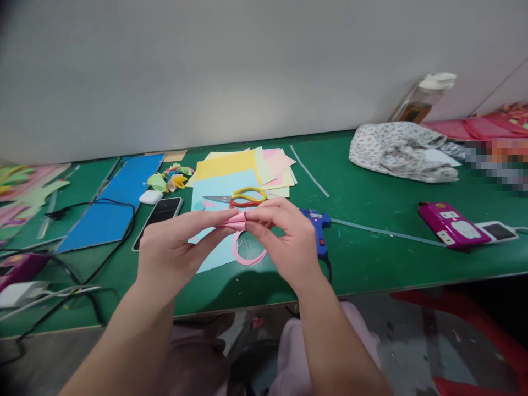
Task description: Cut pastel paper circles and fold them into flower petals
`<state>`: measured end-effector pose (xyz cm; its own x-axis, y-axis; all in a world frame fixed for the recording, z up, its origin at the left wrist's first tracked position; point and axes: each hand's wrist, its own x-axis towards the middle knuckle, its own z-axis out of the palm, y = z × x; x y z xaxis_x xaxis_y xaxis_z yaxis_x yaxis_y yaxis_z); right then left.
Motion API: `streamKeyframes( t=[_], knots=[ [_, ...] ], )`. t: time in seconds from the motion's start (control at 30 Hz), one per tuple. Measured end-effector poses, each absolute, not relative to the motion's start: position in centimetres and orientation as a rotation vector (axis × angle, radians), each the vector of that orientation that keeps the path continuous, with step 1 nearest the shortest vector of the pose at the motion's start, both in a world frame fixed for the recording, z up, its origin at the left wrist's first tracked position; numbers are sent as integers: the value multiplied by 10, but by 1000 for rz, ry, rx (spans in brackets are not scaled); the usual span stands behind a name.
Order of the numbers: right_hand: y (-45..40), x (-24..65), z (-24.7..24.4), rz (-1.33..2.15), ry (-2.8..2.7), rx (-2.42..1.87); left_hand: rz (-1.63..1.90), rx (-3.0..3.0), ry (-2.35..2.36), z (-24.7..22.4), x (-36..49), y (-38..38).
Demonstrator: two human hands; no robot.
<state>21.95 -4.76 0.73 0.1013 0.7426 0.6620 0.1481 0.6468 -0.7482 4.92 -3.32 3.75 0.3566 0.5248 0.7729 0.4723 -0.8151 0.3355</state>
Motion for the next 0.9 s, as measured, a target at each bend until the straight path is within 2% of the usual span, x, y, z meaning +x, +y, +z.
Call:
streamKeyframes(
  t=[0.17,0.43,0.9],
  knots=[
    [-53,218,13,444,-1483,-795,1451,2523,949,40,47,-38],
    [-60,216,17,356,-1499,-789,1456,2118,931,40,51,-46],
    [-67,215,24,297,-1518,-863,1509,2118,828,40,52,-47]
  ],
)
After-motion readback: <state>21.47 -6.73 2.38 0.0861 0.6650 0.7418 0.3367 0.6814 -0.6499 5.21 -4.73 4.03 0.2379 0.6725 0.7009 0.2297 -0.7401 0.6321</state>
